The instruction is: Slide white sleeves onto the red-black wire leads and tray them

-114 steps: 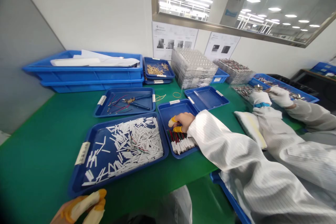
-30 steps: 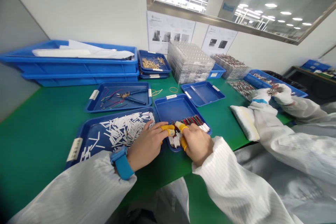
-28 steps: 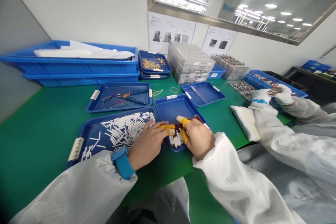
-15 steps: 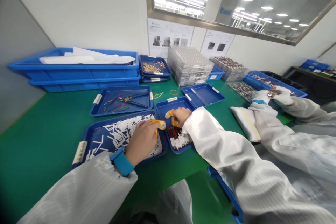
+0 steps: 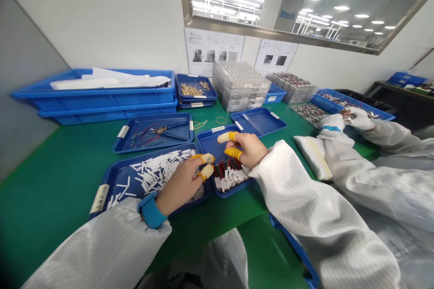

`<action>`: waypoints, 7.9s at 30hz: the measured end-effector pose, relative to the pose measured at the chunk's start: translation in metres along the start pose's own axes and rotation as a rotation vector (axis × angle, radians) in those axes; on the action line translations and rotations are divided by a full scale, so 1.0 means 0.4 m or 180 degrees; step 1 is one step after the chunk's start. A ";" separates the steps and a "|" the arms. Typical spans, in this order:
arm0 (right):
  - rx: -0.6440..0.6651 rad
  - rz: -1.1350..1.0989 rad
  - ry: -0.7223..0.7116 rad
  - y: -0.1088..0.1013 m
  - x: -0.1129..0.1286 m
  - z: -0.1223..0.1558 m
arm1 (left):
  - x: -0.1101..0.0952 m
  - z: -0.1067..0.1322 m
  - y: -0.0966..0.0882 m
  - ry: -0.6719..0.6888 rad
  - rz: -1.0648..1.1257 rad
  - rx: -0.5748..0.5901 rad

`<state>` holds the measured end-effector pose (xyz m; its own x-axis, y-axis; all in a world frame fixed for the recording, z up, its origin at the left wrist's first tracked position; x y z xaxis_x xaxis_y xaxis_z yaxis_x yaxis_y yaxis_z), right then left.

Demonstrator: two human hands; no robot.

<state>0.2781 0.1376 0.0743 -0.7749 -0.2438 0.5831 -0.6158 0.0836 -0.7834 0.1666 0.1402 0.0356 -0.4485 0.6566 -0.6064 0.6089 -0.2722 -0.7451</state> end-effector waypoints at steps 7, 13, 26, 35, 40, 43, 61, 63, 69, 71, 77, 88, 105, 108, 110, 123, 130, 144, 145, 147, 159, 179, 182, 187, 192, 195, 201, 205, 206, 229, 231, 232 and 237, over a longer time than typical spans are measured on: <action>-0.0388 -0.0407 -0.0015 -0.032 0.015 0.020 | -0.049 -0.026 0.028 0.0053 0.0566 0.0152; -0.0734 -0.0849 -0.0075 -0.074 0.040 0.024 | -0.085 -0.049 0.033 0.0015 0.1096 0.0262; -0.1095 -0.1692 0.0328 -0.043 0.024 0.138 | -0.097 -0.017 -0.027 -0.0410 0.2162 0.0039; -0.1086 -0.0895 0.0117 0.020 0.131 0.186 | -0.092 0.060 -0.071 -0.0604 0.2310 -0.0634; -0.1164 -0.1246 -0.0082 0.037 0.166 0.205 | -0.093 0.109 -0.095 -0.0569 0.2010 -0.0981; -0.1501 -0.1429 -0.0071 0.040 0.174 0.232 | -0.105 0.130 -0.108 -0.0462 0.1801 -0.1106; -0.2030 0.0152 0.0523 0.113 0.074 0.375 | -0.042 0.125 0.016 -0.1196 0.1909 0.0074; -0.2223 0.0393 0.0649 0.092 0.041 0.406 | -0.037 0.062 -0.023 -0.0900 0.0461 0.0173; -0.2994 0.1400 0.1696 -0.013 -0.096 0.522 | -0.016 -0.092 0.070 -0.0187 -0.0897 0.0828; -0.3162 0.1631 0.1943 -0.039 -0.117 0.547 | -0.012 -0.106 0.103 -0.0106 -0.0979 0.0920; -0.3177 0.1633 0.2089 -0.041 -0.124 0.544 | -0.016 -0.109 0.112 -0.0102 -0.0995 0.1011; -0.2444 0.0926 0.0366 0.005 -0.009 0.361 | -0.027 -0.121 0.119 -0.0116 -0.0737 0.0975; -0.1628 0.1177 0.0192 0.008 -0.010 0.278 | -0.018 -0.137 0.122 -0.0200 -0.0591 0.1040; -0.1128 0.1228 0.0035 0.001 -0.040 0.239 | -0.019 -0.140 0.141 -0.0208 -0.0596 0.1035; -0.0709 0.1219 -0.0188 0.025 -0.044 0.210 | -0.017 -0.143 0.148 -0.0221 -0.0596 0.1001; -0.0005 0.1393 -0.0535 0.084 -0.029 0.179 | -0.001 -0.148 0.148 -0.0202 -0.0439 0.0921; -0.0060 0.1375 -0.0503 0.076 -0.021 0.167 | -0.004 -0.150 0.143 -0.0222 -0.0363 0.0934; -0.0256 0.1324 -0.0479 0.055 -0.041 0.204 | -0.025 -0.146 0.144 -0.0125 -0.0456 0.1105; -0.0296 0.1327 -0.0487 0.057 -0.039 0.203 | -0.025 -0.144 0.142 -0.0131 -0.0489 0.1102; -0.0365 0.1316 -0.0494 0.059 -0.036 0.202 | -0.025 -0.142 0.140 -0.0156 -0.0561 0.1089; -0.0432 0.1144 -0.0510 0.065 -0.037 0.197 | -0.033 -0.139 0.148 -0.0030 -0.0576 0.1146; -0.0466 0.1127 -0.0337 0.009 -0.079 0.221 | -0.024 -0.138 0.139 -0.0032 -0.0559 0.1052; -0.0511 0.1168 -0.0350 0.009 -0.088 0.237 | -0.026 -0.140 0.147 0.0006 -0.0496 0.1077; -0.0839 0.1013 -0.0364 0.019 -0.074 0.236 | -0.030 -0.146 0.152 0.0044 -0.0346 0.1058; -0.0845 0.0952 -0.0356 0.019 -0.072 0.228 | -0.022 -0.154 0.152 -0.0015 -0.0231 0.0983; -0.0942 0.0926 -0.0245 -0.007 -0.091 0.239 | -0.021 -0.157 0.157 -0.0001 -0.0119 0.0951; -0.1073 0.0800 0.0023 -0.032 -0.126 0.274 | -0.027 -0.158 0.160 -0.0045 -0.0009 0.1003; -0.1105 0.0754 0.0089 -0.022 -0.126 0.283 | -0.029 -0.160 0.152 -0.0084 0.0017 0.1009; -0.1082 0.0781 0.0053 -0.017 -0.121 0.279 | -0.029 -0.160 0.153 -0.0085 0.0024 0.1017; -0.0122 0.1234 -0.0632 0.042 -0.070 0.183 | -0.035 -0.161 0.136 -0.0029 0.0398 0.0858; -0.0159 0.1233 -0.0604 0.039 -0.073 0.183 | -0.036 -0.164 0.130 0.0010 0.0534 0.0777; -0.0167 0.1227 -0.0573 0.038 -0.077 0.184 | -0.037 -0.166 0.128 0.0028 0.0610 0.0734; -0.0211 0.1060 -0.0408 0.025 -0.094 0.187 | -0.037 -0.173 0.116 0.0022 0.0918 0.0528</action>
<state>0.3119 0.0755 0.0286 -0.9130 -0.3114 0.2634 -0.3439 0.2403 -0.9078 0.2467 0.1666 0.0292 -0.2683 0.5405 -0.7974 0.5950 -0.5580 -0.5784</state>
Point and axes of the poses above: each hand's wrist, its own z-axis away from the middle knuckle, its own y-axis out of the palm, x = y × z, the point moved 10 cm from there along -z, towards the middle knuckle, and after that the axes turned 3 degrees about z, right-handed, at the moved point
